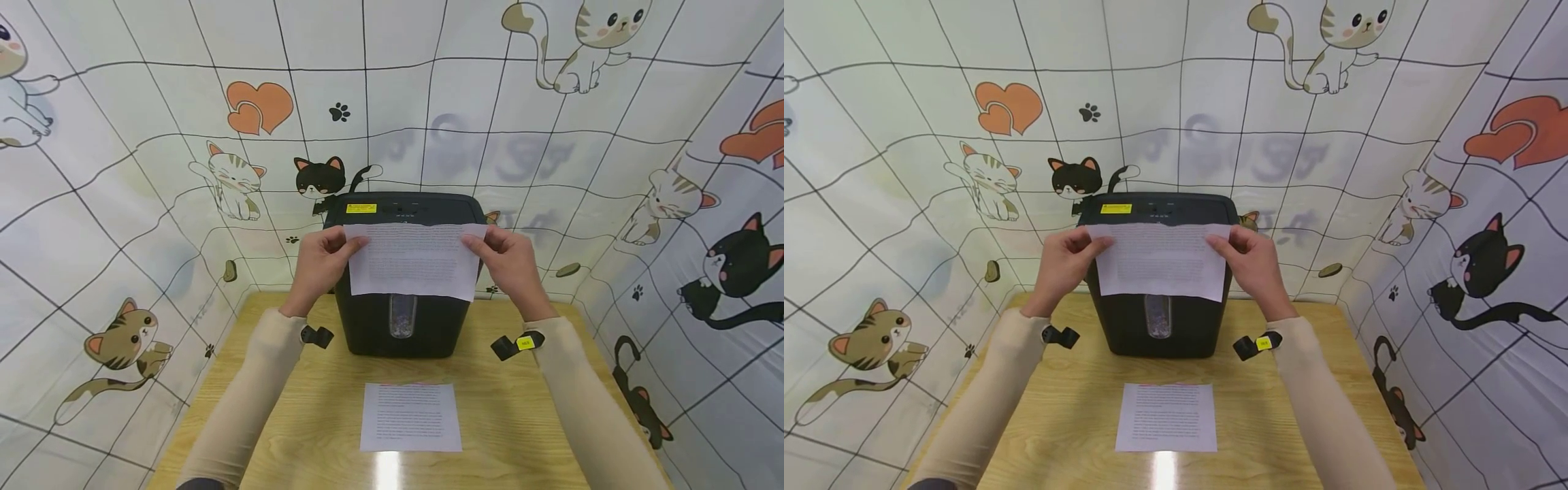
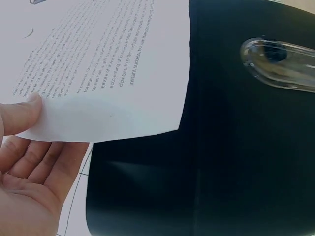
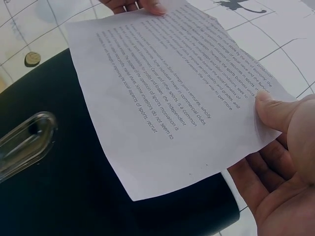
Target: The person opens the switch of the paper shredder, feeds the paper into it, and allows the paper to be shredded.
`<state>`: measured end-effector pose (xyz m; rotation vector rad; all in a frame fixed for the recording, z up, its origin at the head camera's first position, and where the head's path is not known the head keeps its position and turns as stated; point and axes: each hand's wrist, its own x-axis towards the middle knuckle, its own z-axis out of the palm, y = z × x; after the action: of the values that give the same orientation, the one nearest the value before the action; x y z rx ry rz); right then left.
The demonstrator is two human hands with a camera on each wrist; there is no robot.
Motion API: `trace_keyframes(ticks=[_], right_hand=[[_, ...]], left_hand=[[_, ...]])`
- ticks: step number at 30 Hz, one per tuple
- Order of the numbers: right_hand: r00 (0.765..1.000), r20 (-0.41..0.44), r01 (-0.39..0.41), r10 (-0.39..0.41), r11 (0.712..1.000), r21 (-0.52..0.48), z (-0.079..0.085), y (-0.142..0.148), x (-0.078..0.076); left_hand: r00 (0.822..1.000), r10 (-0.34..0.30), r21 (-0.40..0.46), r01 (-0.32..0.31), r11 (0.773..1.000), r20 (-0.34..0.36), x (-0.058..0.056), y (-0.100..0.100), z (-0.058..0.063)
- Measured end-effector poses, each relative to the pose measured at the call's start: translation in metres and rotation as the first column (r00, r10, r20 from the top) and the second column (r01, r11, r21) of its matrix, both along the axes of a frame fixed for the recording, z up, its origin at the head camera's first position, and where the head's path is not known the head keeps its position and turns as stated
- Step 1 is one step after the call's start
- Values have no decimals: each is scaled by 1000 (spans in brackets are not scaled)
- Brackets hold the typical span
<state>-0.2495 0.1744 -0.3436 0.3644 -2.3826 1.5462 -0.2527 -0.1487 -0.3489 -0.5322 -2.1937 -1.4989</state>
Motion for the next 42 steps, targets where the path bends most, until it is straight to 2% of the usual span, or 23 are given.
trace_keyframes(ticks=[4,12,17,24,32,42], right_hand=[[1000,23,11,-10,1000,-26,12,-2,-5],[1000,-12,21,-21,999,-43,33,-2,-18],[1000,-12,19,-20,998,-58,44,-3,-26],[999,13,54,-53,996,-75,60,-5,-36],[1000,1,8,-8,989,-144,72,-11,-51],[1000,20,12,-8,977,-213,70,-15,-70]], left_hand=[[1000,1,-5,-1,1000,-4,-6,0,12],[998,7,-2,-7,1000,-64,-18,-1,35],[998,26,-14,-27,1000,-60,-23,-1,47],[998,-10,-7,10,1000,-58,-34,-3,65],[999,1,12,0,1000,-37,-51,-5,74],[1000,15,-16,-15,1000,-6,-69,-6,76]])
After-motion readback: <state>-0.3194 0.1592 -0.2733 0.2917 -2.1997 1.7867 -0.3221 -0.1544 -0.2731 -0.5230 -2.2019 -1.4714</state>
